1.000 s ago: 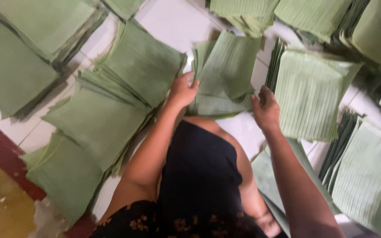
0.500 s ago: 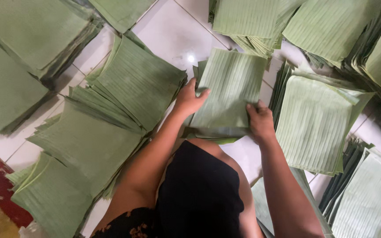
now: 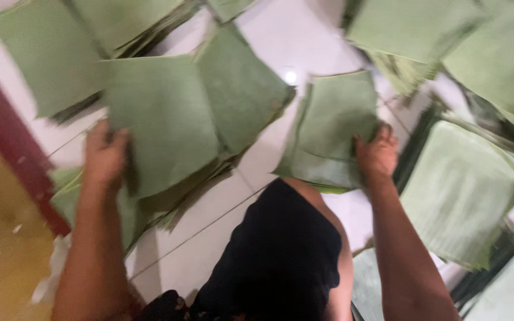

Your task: The person sits on a tiled floor surrounded by piles of cut banana leaf sheets. They pick up individual leaf pieces, align and square the edges into a stack, and place the finished stack with other completed piles, repeating the process.

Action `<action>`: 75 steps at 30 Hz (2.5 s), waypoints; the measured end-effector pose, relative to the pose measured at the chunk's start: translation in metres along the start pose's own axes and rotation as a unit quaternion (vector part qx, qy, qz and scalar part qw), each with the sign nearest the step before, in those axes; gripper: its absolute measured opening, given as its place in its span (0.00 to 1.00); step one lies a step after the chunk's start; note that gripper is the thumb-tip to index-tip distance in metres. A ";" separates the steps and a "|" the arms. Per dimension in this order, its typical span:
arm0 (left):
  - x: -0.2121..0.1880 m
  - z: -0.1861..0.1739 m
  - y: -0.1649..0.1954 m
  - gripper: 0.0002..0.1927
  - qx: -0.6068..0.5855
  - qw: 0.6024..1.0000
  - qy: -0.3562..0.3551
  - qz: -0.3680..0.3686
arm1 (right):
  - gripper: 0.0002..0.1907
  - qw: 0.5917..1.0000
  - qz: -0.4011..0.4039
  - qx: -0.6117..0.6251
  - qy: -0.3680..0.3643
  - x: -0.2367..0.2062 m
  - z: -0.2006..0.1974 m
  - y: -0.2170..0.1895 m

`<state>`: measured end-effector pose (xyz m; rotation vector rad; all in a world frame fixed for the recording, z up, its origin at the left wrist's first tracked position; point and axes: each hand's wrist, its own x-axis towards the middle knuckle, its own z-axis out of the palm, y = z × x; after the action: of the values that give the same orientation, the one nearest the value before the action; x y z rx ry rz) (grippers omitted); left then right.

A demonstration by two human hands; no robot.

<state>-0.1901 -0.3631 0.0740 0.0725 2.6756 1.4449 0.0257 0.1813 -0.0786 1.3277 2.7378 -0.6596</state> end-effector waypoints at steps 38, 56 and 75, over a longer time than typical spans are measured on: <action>-0.097 0.107 0.105 0.49 -0.228 0.943 -0.214 0.112 | 0.10 0.841 -0.202 0.497 0.065 -0.166 -0.128 -0.125; -0.090 -0.125 -0.192 0.20 0.208 0.942 0.180 -0.194 | 0.23 0.970 -0.230 0.038 0.076 -0.035 -0.004 -0.004; -0.088 -0.010 0.003 0.24 0.354 0.931 0.057 0.071 | 0.35 0.999 -0.028 -0.032 -0.015 -0.012 -0.003 -0.006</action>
<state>-0.1034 -0.3781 0.0874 0.2428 3.1944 0.4398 0.0292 0.1695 -0.0713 1.2236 2.7566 -0.5860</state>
